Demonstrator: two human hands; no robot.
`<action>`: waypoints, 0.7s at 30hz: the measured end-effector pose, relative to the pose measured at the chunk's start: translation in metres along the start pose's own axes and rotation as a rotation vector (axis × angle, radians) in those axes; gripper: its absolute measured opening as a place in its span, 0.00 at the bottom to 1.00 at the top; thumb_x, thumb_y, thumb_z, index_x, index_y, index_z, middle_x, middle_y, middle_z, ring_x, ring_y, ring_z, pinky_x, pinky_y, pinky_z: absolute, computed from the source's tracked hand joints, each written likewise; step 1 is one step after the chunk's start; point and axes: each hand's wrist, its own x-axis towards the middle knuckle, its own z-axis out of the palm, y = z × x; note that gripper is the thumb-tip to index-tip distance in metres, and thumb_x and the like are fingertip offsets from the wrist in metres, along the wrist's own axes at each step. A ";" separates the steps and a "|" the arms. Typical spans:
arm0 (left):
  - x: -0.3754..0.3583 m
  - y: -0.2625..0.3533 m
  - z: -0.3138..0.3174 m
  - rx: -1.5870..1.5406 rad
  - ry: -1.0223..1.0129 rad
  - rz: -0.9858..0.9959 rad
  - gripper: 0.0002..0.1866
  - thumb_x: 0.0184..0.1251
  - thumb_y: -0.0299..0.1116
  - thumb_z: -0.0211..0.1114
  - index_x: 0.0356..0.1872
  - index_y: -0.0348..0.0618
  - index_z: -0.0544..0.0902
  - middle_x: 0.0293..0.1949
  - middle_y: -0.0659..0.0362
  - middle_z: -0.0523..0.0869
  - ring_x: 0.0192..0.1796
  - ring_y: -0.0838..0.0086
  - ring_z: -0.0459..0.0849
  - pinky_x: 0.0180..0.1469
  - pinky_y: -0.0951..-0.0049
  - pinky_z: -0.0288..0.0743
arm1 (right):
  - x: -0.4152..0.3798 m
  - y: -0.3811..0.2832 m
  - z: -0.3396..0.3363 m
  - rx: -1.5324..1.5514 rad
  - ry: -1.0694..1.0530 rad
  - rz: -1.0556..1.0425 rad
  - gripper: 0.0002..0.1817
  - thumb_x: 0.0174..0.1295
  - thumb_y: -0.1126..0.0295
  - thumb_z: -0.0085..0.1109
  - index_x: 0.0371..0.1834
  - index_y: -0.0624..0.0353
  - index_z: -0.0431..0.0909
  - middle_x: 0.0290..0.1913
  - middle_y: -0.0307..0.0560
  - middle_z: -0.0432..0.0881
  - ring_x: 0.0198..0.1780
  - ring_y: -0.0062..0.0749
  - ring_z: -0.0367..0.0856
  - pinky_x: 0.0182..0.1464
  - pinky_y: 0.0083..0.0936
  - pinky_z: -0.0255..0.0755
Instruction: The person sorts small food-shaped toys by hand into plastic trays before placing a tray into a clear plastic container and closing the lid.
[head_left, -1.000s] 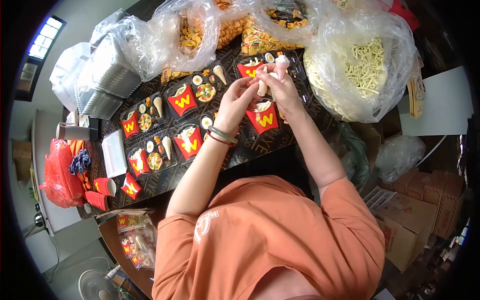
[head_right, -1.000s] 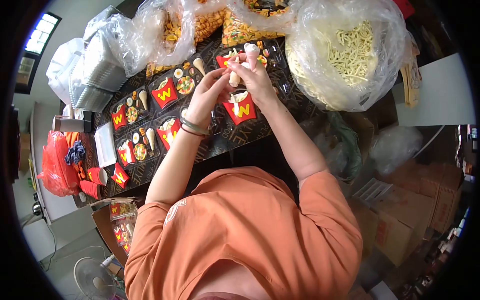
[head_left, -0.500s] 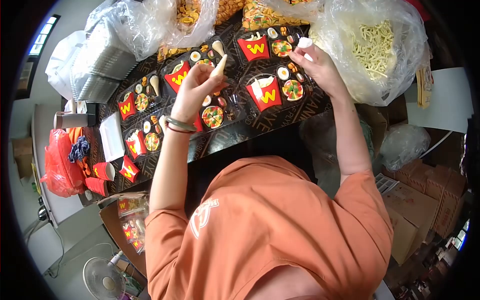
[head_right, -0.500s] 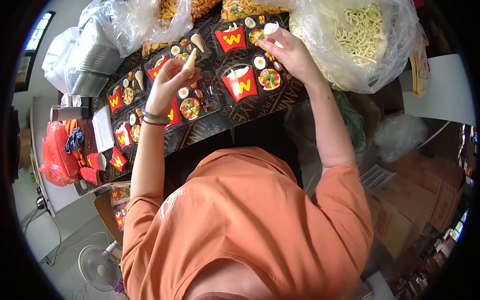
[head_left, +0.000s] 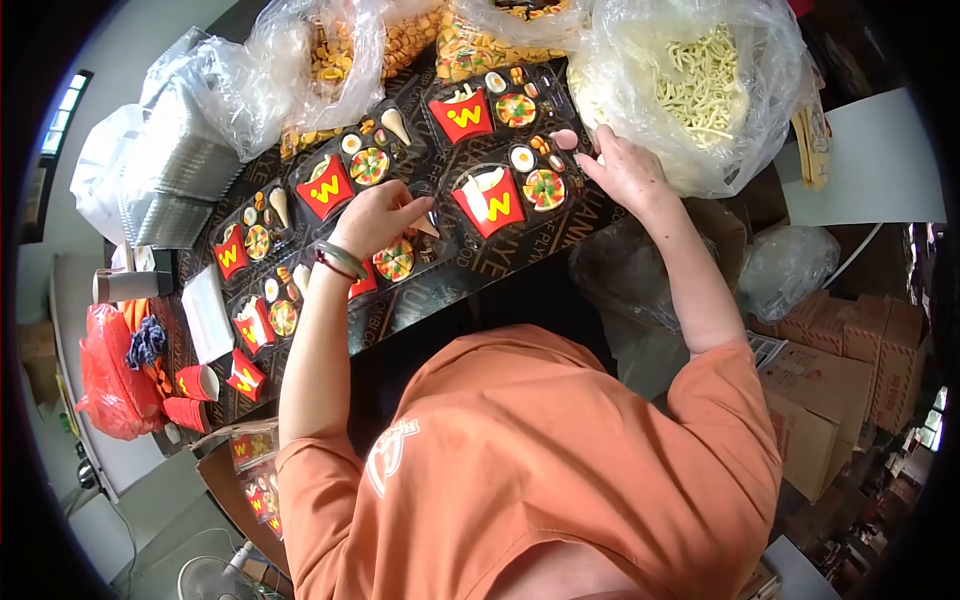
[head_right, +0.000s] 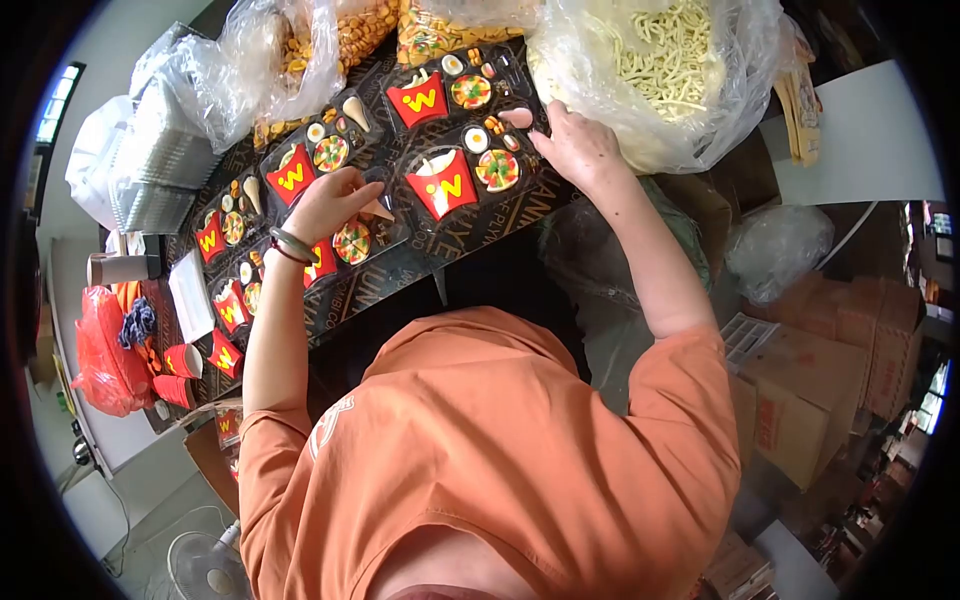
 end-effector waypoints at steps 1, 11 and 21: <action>0.002 -0.004 0.001 0.000 0.004 0.001 0.18 0.67 0.46 0.67 0.32 0.39 0.77 0.22 0.63 0.80 0.24 0.84 0.75 0.25 0.77 0.67 | -0.002 -0.002 -0.002 -0.001 0.003 -0.003 0.21 0.65 0.52 0.58 0.46 0.59 0.70 0.38 0.57 0.84 0.42 0.54 0.83 0.45 0.44 0.75; -0.001 -0.001 0.017 0.217 0.290 0.074 0.18 0.62 0.51 0.67 0.31 0.44 0.82 0.24 0.55 0.84 0.30 0.61 0.85 0.33 0.63 0.77 | -0.020 0.009 -0.001 0.028 0.183 -0.446 0.11 0.63 0.64 0.59 0.48 0.43 0.79 0.34 0.44 0.77 0.35 0.43 0.82 0.37 0.39 0.79; -0.008 0.004 0.030 0.116 0.395 0.105 0.15 0.62 0.45 0.68 0.32 0.42 0.79 0.21 0.55 0.83 0.28 0.60 0.84 0.30 0.64 0.75 | 0.009 0.004 -0.016 0.545 0.115 -0.350 0.17 0.67 0.66 0.52 0.56 0.59 0.74 0.52 0.47 0.78 0.48 0.34 0.80 0.52 0.28 0.72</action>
